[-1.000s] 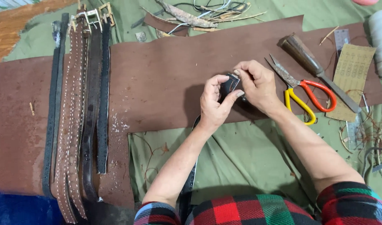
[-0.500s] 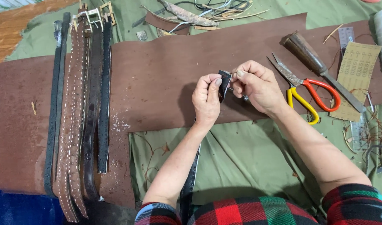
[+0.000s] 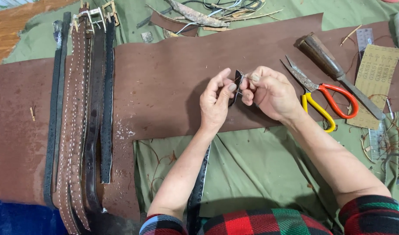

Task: Finishing the edges of a leather belt using an awl, scissors, and a file.

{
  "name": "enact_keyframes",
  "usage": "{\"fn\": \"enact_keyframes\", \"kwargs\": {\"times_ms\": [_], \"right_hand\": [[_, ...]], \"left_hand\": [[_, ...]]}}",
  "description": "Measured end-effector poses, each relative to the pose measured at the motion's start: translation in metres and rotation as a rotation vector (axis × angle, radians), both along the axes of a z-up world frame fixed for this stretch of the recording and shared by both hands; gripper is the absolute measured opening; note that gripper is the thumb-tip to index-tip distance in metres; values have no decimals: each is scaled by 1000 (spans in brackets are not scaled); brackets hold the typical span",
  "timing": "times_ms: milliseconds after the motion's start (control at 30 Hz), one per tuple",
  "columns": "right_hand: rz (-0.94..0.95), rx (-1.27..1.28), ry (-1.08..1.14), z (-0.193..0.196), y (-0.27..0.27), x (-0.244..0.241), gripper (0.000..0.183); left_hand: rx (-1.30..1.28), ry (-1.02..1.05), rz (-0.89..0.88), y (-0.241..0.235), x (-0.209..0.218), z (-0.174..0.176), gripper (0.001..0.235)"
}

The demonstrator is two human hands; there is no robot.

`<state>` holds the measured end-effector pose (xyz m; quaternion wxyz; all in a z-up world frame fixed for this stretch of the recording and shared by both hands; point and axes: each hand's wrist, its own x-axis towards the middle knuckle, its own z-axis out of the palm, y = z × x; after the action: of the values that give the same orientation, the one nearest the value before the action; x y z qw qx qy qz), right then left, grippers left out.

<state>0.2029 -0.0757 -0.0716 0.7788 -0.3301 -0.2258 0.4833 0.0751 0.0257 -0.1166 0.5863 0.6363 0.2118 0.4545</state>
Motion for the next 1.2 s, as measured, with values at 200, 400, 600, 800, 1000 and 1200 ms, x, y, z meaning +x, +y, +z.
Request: {"fn": "enact_keyframes", "kwargs": {"times_ms": [200, 400, 600, 800, 1000, 1200], "right_hand": [[23, -26, 28, 5, -2, 2, 11], [2, -79, 81, 8, -1, 9, 10], [45, -192, 159, -7, 6, 0, 9], [37, -262, 244, -8, 8, 0, 12], [-34, -169, 210, 26, 3, -9, 14], [-7, -121, 132, 10, 4, -8, 15]], "left_hand": [[48, 153, 27, 1, -4, 8, 13], [-84, 66, -129, 11, -5, -2, 18], [-636, -422, -450, 8, -12, 23, 17], [-862, -535, -587, 16, -7, -9, 10], [-830, -428, -485, 11, -2, 0, 9], [-629, -291, -443, 4, -2, 14, 18]]}}
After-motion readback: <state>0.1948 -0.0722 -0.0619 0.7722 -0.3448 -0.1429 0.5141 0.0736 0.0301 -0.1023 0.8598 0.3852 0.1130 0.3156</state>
